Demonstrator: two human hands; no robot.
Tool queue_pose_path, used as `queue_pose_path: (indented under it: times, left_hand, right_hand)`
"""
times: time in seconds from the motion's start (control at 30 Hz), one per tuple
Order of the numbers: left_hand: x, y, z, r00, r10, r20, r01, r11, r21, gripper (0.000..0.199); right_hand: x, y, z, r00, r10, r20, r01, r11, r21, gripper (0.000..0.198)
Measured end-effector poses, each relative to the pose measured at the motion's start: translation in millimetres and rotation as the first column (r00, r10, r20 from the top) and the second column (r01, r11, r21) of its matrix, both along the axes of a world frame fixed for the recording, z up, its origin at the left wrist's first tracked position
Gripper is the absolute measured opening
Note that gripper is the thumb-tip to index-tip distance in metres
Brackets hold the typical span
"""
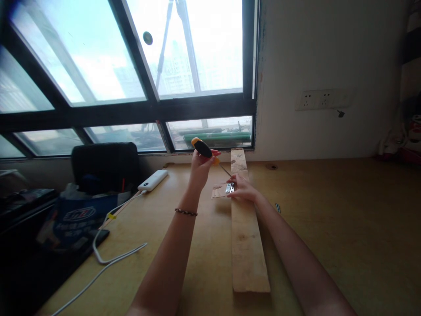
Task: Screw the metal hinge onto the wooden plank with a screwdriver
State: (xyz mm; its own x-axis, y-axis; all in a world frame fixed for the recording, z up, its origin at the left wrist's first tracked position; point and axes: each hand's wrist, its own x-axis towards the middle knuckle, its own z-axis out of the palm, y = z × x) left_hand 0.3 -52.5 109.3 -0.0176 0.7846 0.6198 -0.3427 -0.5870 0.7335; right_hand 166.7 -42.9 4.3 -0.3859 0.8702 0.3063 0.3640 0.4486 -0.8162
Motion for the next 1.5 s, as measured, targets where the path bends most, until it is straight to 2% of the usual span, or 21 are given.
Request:
queue_pose_path:
  times: [0.4, 0.93, 1.17, 1.33, 1.5]
  left_hand:
    - [13, 8, -16.0, 0.995, -0.011, -0.1, 0.009, 1.0, -0.02, 0.032]
    - [11, 5, -13.2, 0.993, 0.016, -0.118, -0.02, 0.999, -0.031, 0.031]
    - [8, 8, -14.7, 0.992, 0.038, -0.122, -0.043, 0.999, -0.032, 0.03]
    - [10, 7, -15.5, 0.991, 0.028, -0.134, -0.03, 0.999, -0.013, 0.03]
    - [13, 6, -15.6, 0.984, 0.02, -0.176, -0.019, 1.0, 0.007, 0.029]
  right_hand:
    - [3, 4, -3, 0.997, -0.015, 0.078, 0.01, 0.998, 0.059, 0.067]
    - [4, 6, -4, 0.996, 0.008, 0.091, -0.015, 0.997, 0.081, 0.066]
    - [3, 4, -2, 0.997, -0.01, 0.073, 0.007, 0.999, 0.047, 0.066]
    - [2, 3, -1, 0.998, -0.025, 0.055, 0.024, 0.999, 0.023, 0.065]
    - [2, 3, -1, 0.998, -0.008, 0.067, 0.004, 0.999, 0.05, 0.065]
